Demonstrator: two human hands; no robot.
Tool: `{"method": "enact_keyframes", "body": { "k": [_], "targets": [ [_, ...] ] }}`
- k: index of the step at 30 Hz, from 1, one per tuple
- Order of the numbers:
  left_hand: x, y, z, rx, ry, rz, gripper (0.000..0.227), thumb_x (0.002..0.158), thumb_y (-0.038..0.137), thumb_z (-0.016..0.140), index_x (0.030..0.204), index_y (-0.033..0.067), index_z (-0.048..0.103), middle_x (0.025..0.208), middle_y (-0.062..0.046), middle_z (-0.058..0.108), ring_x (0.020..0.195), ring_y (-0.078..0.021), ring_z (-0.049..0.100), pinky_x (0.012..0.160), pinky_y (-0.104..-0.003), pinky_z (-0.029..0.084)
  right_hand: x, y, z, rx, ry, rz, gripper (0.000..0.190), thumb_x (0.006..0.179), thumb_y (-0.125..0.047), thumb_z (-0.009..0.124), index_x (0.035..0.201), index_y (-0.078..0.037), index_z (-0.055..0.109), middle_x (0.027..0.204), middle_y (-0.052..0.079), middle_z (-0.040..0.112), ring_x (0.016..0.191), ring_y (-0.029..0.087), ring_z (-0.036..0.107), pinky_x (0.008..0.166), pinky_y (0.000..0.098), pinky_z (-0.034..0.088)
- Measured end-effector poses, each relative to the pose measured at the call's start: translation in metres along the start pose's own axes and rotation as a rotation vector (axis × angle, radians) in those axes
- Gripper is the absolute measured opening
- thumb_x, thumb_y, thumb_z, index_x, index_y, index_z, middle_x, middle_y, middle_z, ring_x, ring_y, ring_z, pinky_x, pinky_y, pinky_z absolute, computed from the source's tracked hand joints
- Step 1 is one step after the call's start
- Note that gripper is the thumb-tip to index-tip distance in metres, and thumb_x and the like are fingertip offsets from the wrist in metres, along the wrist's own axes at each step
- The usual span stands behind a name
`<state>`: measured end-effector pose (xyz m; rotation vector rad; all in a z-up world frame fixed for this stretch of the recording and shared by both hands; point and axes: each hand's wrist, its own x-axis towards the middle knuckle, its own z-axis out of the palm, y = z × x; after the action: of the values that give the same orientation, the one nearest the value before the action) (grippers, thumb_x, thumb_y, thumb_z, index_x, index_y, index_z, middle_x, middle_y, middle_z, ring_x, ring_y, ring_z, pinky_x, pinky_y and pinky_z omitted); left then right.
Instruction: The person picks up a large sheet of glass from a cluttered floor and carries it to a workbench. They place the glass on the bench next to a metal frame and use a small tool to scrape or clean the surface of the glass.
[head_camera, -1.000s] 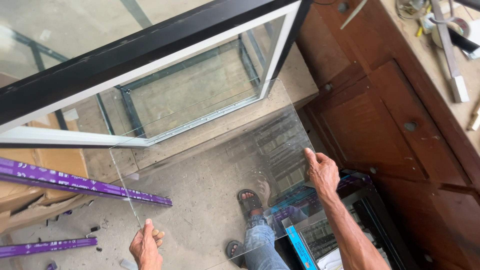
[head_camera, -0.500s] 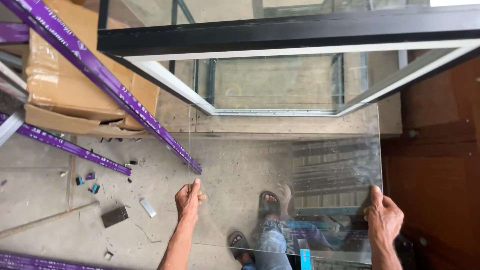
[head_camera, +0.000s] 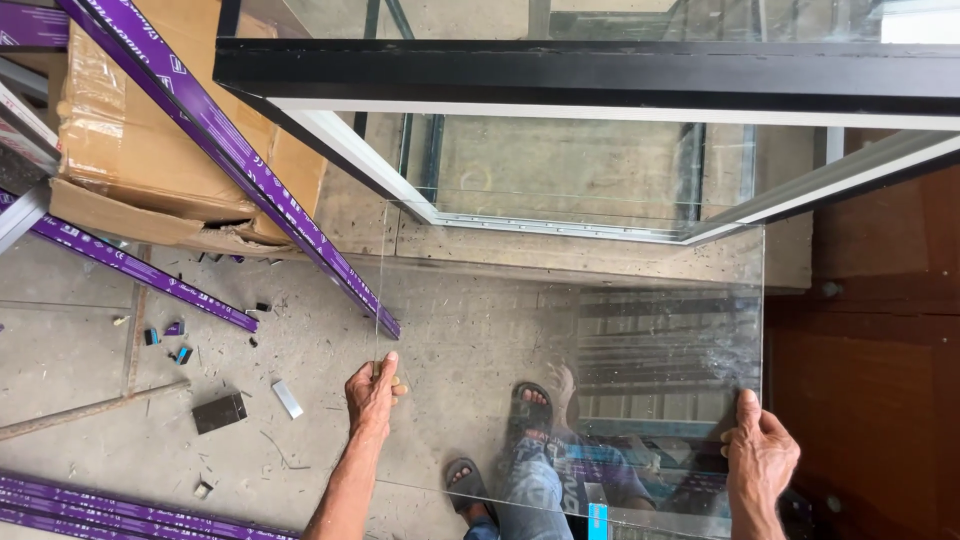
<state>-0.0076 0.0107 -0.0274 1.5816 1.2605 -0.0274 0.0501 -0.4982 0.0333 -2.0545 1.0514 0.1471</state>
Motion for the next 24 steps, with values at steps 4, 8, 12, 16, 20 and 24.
{"method": "enact_keyframes", "body": {
  "k": [4, 8, 12, 16, 20, 24],
  "targets": [
    [0.0, -0.001, -0.001, -0.015, 0.002, 0.0, 0.037, 0.094, 0.046, 0.072, 0.082, 0.0107, 0.066, 0.067, -0.003, 0.063, 0.061, -0.0187, 0.072, 0.051, -0.028, 0.047, -0.004, -0.003, 0.001, 0.008, 0.002, 0.01, 0.062, 0.111, -0.066, 0.062, 0.087, -0.01, 0.07, 0.064, 0.007, 0.065, 0.051, 0.019, 0.058, 0.061, 0.0327, 0.046],
    [0.001, -0.001, -0.001, 0.0, 0.015, 0.01, 0.035, 0.095, 0.041, 0.073, 0.081, 0.01, 0.066, 0.066, -0.004, 0.062, 0.06, -0.018, 0.071, 0.05, -0.028, 0.047, -0.007, -0.004, 0.001, 0.024, 0.013, -0.016, 0.06, 0.11, -0.064, 0.063, 0.083, -0.011, 0.07, 0.064, 0.006, 0.066, 0.052, 0.017, 0.059, 0.059, 0.0315, 0.044],
    [0.015, -0.021, -0.006, -0.093, -0.019, 0.055, 0.036, 0.094, 0.036, 0.076, 0.078, 0.0073, 0.063, 0.065, -0.004, 0.059, 0.059, -0.0169, 0.065, 0.054, -0.035, 0.054, -0.004, -0.004, 0.008, 0.189, 0.042, 0.031, 0.054, 0.106, -0.052, 0.067, 0.077, -0.007, 0.068, 0.057, 0.006, 0.059, 0.047, 0.012, 0.049, 0.045, 0.0288, 0.044],
    [0.014, -0.016, -0.015, 0.02, 0.01, 0.032, 0.037, 0.099, 0.041, 0.074, 0.087, 0.0071, 0.068, 0.072, -0.007, 0.065, 0.064, -0.0193, 0.07, 0.053, -0.032, 0.049, -0.012, -0.018, 0.007, 0.077, 0.005, 0.091, 0.055, 0.102, -0.058, 0.062, 0.079, -0.008, 0.07, 0.058, 0.006, 0.062, 0.049, 0.017, 0.055, 0.053, 0.0325, 0.046],
    [0.031, -0.029, -0.021, 0.036, 0.05, 0.025, 0.035, 0.101, 0.041, 0.075, 0.092, 0.0071, 0.07, 0.075, -0.007, 0.065, 0.063, -0.0199, 0.069, 0.052, -0.032, 0.048, -0.018, -0.024, 0.007, -0.058, 0.018, 0.14, 0.061, 0.097, -0.067, 0.056, 0.068, -0.015, 0.066, 0.053, 0.002, 0.061, 0.054, 0.018, 0.056, 0.066, 0.0349, 0.042],
    [0.029, -0.023, -0.021, 0.07, 0.052, 0.01, 0.037, 0.102, 0.041, 0.075, 0.096, 0.0046, 0.07, 0.079, -0.01, 0.067, 0.066, -0.0228, 0.07, 0.054, -0.034, 0.048, -0.021, -0.026, 0.007, -0.076, 0.018, 0.148, 0.067, 0.094, -0.075, 0.05, 0.063, -0.016, 0.058, 0.053, 0.0, 0.059, 0.057, 0.017, 0.054, 0.07, 0.0345, 0.041]
  ]
}}
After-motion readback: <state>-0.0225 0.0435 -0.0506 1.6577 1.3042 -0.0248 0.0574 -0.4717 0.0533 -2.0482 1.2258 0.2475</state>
